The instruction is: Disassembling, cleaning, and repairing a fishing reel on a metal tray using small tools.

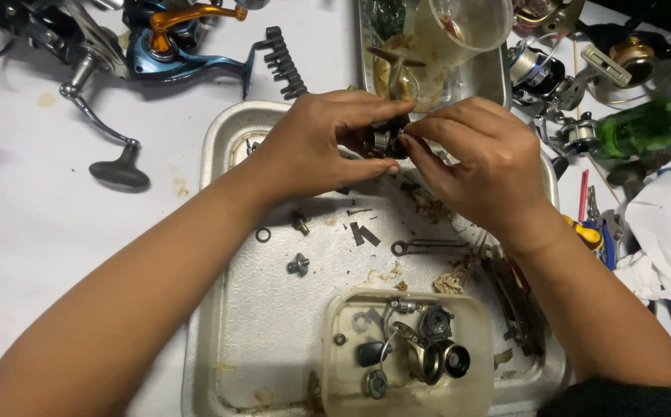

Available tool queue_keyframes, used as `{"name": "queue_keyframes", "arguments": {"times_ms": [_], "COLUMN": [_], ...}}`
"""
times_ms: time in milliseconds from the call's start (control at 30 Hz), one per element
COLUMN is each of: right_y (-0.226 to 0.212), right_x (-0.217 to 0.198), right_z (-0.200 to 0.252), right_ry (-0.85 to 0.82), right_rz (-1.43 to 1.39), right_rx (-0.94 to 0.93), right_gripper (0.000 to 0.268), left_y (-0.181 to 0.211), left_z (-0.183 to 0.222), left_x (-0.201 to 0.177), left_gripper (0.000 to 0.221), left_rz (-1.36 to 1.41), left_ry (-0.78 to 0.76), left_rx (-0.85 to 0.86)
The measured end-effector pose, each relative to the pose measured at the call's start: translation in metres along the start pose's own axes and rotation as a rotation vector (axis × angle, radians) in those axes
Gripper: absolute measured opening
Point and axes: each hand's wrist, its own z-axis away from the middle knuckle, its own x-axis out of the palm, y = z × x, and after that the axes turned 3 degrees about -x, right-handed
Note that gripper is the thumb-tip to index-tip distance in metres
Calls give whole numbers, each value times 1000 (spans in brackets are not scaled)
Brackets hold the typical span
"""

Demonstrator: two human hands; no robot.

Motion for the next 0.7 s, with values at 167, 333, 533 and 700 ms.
{"name": "queue_keyframes", "arguments": {"times_ms": [167,333,533,700], "right_y": [0,1,11,-1], "right_x": [-1,-8,-69,-110], "right_z": [-2,1,39,102], "right_ry": [22,41,83,-44], "right_rz": [-18,-157,-70,32], "right_rx": [29,139,285,613], "right_gripper": [8,11,14,24], "left_y": [1,6,11,15], "left_z": [0,-1,-1,0], "left_x": [-1,-5,-10,-10], "left_gripper": [61,59,58,58], "left_rz": [38,0,-58,-96], "left_ry": [15,-7,-7,-8], "left_rx": [-1,-81,-72,-127]}}
